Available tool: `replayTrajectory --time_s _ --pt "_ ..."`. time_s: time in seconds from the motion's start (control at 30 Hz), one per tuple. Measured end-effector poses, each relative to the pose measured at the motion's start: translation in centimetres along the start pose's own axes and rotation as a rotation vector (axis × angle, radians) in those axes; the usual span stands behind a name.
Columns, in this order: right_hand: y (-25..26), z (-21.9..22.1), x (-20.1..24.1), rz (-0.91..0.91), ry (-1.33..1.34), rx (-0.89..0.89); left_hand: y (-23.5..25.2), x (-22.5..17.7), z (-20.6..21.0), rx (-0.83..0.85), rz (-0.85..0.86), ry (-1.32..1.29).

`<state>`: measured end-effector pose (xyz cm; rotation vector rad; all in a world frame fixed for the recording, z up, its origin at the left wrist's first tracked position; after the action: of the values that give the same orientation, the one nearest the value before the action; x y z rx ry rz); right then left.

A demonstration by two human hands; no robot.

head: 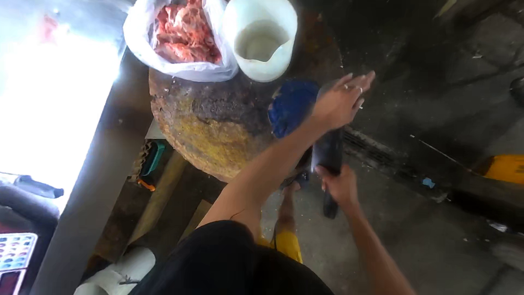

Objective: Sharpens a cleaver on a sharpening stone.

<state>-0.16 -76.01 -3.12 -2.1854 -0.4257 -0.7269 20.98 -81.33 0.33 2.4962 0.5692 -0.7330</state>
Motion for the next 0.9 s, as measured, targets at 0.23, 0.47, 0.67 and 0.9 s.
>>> replayTrajectory --time_s 0.23,0.47,0.67,0.9 --pt "-12.6 -2.2 -7.7 0.151 -0.171 0.265 -17.0 -6.7 -2.5 0.071 -0.300 -0.085" --pt "-4.9 -3.0 -4.5 0.072 -0.099 0.159 -7.4 -4.1 -0.2 0.058 -0.135 -0.048" --pt "-8.4 -6.9 -7.0 0.158 -0.257 0.439 -16.1 -7.3 -1.4 0.172 -0.359 -0.029" --pt "-4.5 -7.7 -5.8 0.264 -0.123 0.551 -12.0 -6.6 0.1 0.164 -0.229 0.068"
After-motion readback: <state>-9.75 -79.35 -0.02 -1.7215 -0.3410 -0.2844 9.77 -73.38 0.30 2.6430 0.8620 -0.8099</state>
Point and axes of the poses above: each hand's wrist, its own y-axis towards the middle knuckle, its own z-axis out of the palm, x = y × z, the point moved 8 cm from there along y, towards the middle knuckle, and after that the axes turned 9 degrees about -x, right-handed, at the moved point
